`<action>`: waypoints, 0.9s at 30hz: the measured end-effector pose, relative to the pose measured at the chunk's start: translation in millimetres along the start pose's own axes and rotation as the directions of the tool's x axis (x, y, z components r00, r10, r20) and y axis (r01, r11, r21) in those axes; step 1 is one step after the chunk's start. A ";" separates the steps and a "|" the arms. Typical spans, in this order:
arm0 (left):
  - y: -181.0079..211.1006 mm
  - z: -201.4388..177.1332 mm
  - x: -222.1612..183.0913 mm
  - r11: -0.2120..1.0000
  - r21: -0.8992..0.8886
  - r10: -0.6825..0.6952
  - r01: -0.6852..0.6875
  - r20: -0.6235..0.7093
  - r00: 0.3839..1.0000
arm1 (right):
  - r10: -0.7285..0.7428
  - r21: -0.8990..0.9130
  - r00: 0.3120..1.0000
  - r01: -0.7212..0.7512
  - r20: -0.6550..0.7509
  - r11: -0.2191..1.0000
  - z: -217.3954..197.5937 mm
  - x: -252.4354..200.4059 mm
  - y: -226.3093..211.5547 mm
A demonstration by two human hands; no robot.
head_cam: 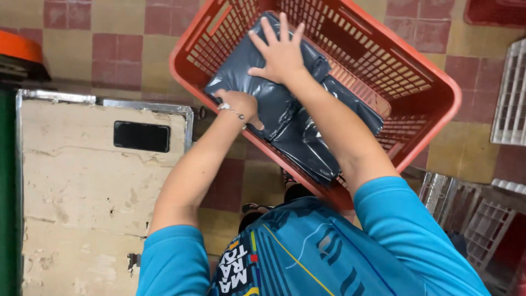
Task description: Folding plastic bags and placing them into a basket
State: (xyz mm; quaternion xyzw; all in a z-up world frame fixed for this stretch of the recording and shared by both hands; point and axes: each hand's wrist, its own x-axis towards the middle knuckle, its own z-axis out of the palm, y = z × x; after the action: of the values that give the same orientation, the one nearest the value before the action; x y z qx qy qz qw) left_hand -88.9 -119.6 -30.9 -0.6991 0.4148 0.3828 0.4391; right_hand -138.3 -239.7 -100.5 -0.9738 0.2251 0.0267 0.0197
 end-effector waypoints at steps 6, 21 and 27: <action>2.8 9.6 29.4 0.995 -0.091 0.028 -0.035 -0.081 0.996 | -0.040 0.226 0.999 0.043 -0.017 0.973 11.5 6.3 20.4; 1.4 49.8 -9.0 0.982 -0.158 0.015 -0.103 -0.478 0.878 | 0.072 0.254 0.981 -0.116 0.178 0.960 1.2 9.4 12.4; 25.1 100.8 -3.5 0.924 -0.257 -0.078 -0.283 -0.852 0.518 | 0.160 0.420 0.972 -0.219 0.172 0.881 -33.2 -7.9 -11.7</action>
State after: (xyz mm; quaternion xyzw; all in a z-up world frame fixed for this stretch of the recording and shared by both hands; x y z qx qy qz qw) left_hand -130.5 -31.6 -67.6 -0.8380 0.5380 0.0887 0.0192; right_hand -138.7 -227.4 -66.6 -0.9138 0.3179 0.0420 0.2494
